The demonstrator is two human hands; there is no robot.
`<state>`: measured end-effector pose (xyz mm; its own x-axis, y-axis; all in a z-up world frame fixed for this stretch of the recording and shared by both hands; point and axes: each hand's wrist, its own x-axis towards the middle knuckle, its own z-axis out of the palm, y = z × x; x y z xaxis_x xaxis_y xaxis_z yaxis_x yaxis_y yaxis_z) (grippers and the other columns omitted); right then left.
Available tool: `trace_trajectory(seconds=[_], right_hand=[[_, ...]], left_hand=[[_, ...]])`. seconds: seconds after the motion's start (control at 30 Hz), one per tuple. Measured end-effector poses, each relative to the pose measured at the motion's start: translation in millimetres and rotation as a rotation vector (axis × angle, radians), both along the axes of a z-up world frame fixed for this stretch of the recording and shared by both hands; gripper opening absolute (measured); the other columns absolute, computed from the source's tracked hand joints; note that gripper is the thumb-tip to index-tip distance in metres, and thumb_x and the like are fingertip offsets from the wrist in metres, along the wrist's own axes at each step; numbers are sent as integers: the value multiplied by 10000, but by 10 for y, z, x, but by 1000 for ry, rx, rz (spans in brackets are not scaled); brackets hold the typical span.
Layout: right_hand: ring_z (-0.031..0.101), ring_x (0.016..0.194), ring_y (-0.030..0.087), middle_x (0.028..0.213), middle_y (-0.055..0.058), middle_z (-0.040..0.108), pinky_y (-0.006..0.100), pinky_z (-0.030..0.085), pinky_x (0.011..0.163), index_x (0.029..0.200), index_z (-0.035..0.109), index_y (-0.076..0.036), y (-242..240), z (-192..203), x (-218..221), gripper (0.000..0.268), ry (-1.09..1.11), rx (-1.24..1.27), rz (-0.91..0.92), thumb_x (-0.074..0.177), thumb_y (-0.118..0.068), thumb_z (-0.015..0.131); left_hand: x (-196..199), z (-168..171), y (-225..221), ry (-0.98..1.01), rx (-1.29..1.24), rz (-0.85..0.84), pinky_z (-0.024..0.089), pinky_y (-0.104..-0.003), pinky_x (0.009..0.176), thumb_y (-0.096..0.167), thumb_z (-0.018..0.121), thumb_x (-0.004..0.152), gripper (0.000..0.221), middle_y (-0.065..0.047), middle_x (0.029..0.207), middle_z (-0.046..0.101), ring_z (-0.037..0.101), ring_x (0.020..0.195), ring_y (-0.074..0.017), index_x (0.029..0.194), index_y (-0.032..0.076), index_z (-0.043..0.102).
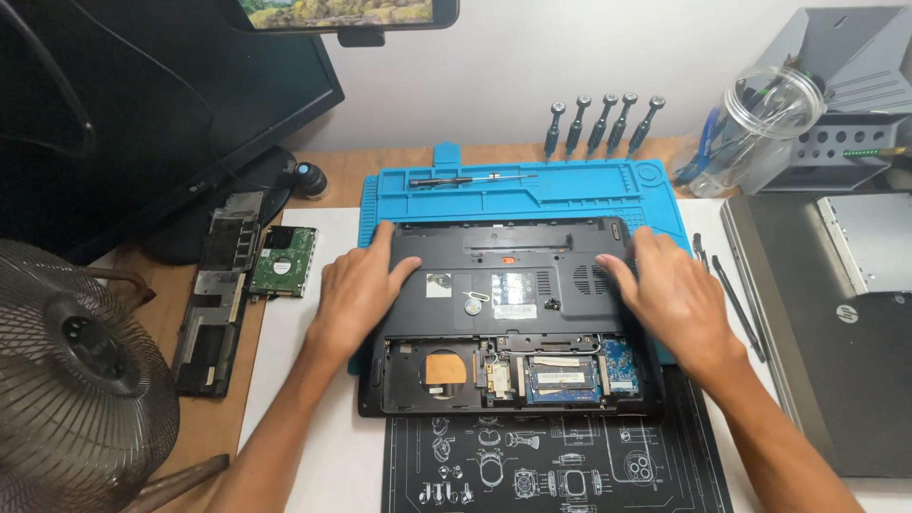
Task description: Reassembling a laptop by installing RAM modules and using a screwdriver to secure the internal components.
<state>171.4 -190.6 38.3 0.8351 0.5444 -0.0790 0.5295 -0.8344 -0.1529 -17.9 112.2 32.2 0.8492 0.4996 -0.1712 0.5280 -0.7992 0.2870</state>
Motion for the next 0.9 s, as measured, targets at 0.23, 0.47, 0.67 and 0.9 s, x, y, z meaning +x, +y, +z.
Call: trace_trajectory(seconds=[0.23,0.47,0.67,0.9], right_hand=[[768,961,333,997,91,688,456,669,739,1190,646,-141,246,379,-471,238,261,170,443,993,-260,583],[739,1005,287,1018,58,639,450,661,752,1204,596,-171,247,339,-445,266,262,138,480,985,-320,619],[747,998,300,1048,74,652,442,661,754,1179,616,-147,259,342,-461,270,286,166,483,980,-329,633],[691,969,218,1021,3,600,378,587,797,1169,638,-194,326,-56,-422,211,48,257,559,995,-315,638]], left_hand=[[13,187,-490,-150,-62,-376,592,-594,702,317,673,949,315,-149,1101,591,713,879,-483,1236,187,660],[116,-96,-577,-87,-158,-348,578,-538,812,329,658,961,242,-43,1071,546,631,1088,-332,1134,174,587],[95,-68,-596,-60,-196,-334,563,-550,833,312,656,965,217,-34,1003,556,615,1123,-322,1053,139,559],[131,-65,-575,-171,-304,-299,569,-531,747,186,698,928,118,-102,887,680,703,935,-395,1013,117,654]])
